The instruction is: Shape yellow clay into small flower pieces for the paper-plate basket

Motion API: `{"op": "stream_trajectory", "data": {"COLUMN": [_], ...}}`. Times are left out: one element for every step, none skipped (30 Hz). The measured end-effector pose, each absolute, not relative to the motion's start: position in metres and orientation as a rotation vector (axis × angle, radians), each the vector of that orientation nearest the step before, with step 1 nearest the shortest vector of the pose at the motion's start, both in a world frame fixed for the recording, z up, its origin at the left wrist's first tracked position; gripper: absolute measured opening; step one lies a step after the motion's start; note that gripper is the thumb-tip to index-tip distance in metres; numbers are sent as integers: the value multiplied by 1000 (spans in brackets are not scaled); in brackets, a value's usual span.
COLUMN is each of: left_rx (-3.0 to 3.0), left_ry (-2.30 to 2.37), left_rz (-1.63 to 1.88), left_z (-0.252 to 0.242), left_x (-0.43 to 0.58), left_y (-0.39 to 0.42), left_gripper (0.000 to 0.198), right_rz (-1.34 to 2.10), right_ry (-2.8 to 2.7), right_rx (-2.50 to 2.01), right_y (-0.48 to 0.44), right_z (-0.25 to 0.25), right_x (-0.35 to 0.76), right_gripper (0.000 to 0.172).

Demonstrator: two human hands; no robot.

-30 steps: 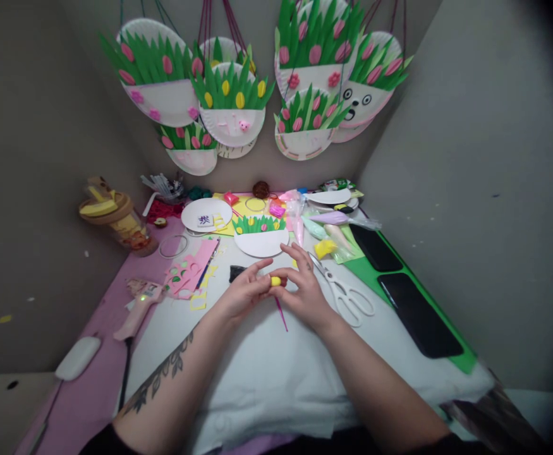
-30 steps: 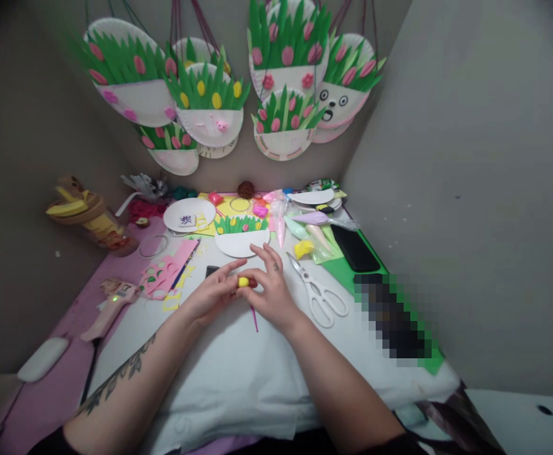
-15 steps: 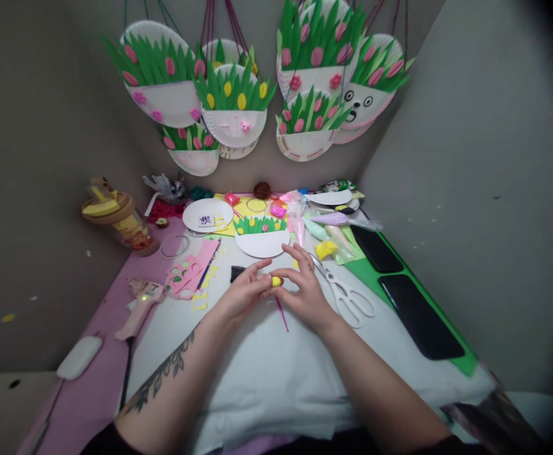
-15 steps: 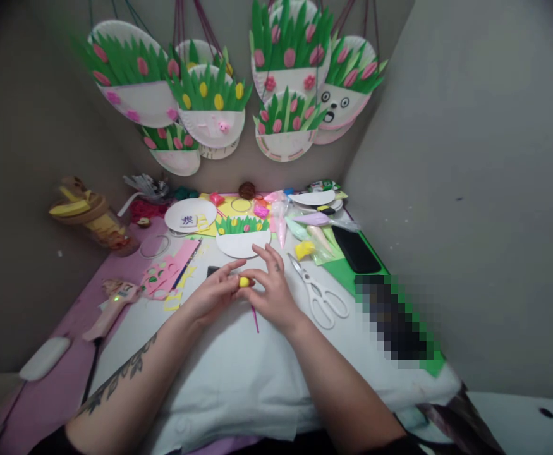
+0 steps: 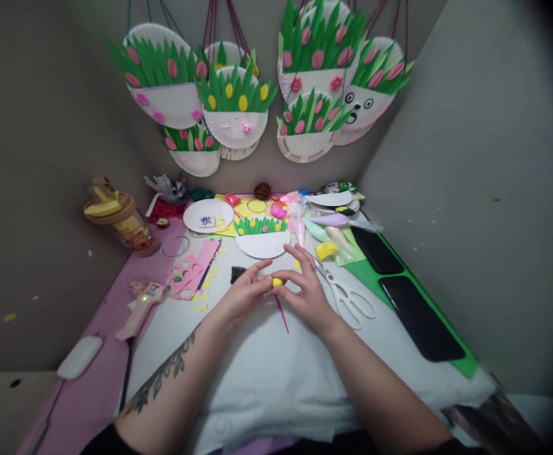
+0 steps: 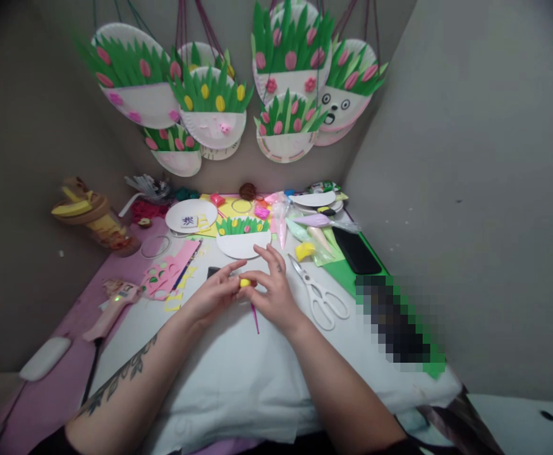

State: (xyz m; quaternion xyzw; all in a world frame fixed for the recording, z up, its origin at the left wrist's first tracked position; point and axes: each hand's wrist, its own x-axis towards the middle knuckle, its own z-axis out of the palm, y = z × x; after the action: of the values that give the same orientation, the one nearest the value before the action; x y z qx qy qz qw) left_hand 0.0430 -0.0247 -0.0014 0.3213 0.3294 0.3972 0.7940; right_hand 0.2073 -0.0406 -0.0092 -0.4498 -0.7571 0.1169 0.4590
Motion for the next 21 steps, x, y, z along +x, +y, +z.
{"op": "stream_trajectory", "data": {"left_rx": [683,682,685,691,694,694,689,682,676,672,672,676,682,688,692,691,685,674,663,658,658], "left_ry": [708,709,711,711,708,702,693,683,676,673,674,679,685,692,695,694,689,683,678,677,682], "left_rz": [856,858,860,861,862,862,863,863,862,862,862,863,865,865,865,864,862,861,861,860,860], "left_z": [-1,-1,0,0,0,0,0,-1,-2,-2,-3,-4,-4,-4,-3,-3,-2,-1,-1,-1,-2], "left_x": [43,43,43,43,43,43,43,43,43,43,43,42,42,42,42,42,42,43,43,43,43], "left_y": [-25,-25,-25,-25,-25,-25,-25,-25,-25,-25,-25,-25,-25,-25,-25,-25,-25,-26,-26,-25,-25], "left_gripper": [60,60,60,60,61,61,61,61,61,61,60,59,59,58,58,59,60,61,61,61,61], "right_rz": [286,285,286,286,285,284,283,282,281,282,283,283,280,276,269,261,255,249,244,239,235], "right_ry": [-1866,-1867,-1868,-1868,-1867,-1867,-1865,-1864,-1864,-1865,-1868,-1872,-1876,-1879,-1880,-1877,-1874,-1872,-1874,-1878,-1883], "right_rx": [-1108,-1107,-1105,-1101,-1096,-1094,-1095,-1098,-1102,-1108,-1112,-1113,-1111,-1108,-1104,-1103,-1104,-1107,-1110,-1112,-1112], "right_y": [-40,-40,-40,-40,-40,-40,-40,-40,-40,-40,-40,-40,-40,-40,-40,-40,-40,-40,-40,-40,-40], "right_z": [-10,-10,-10,-10,-10,-10,-10,-10,-10,-10,-10,-10,-11,-11,-11,-11,-12,-12,-12,-12,-12], "right_x": [207,207,207,207,207,207,207,206,206,206,206,206,206,205,206,206,206,206,206,206,206], "right_gripper": [13,12,13,15,17,18,18,17,15,13,12,12,13,15,16,16,16,15,13,12,12]}}
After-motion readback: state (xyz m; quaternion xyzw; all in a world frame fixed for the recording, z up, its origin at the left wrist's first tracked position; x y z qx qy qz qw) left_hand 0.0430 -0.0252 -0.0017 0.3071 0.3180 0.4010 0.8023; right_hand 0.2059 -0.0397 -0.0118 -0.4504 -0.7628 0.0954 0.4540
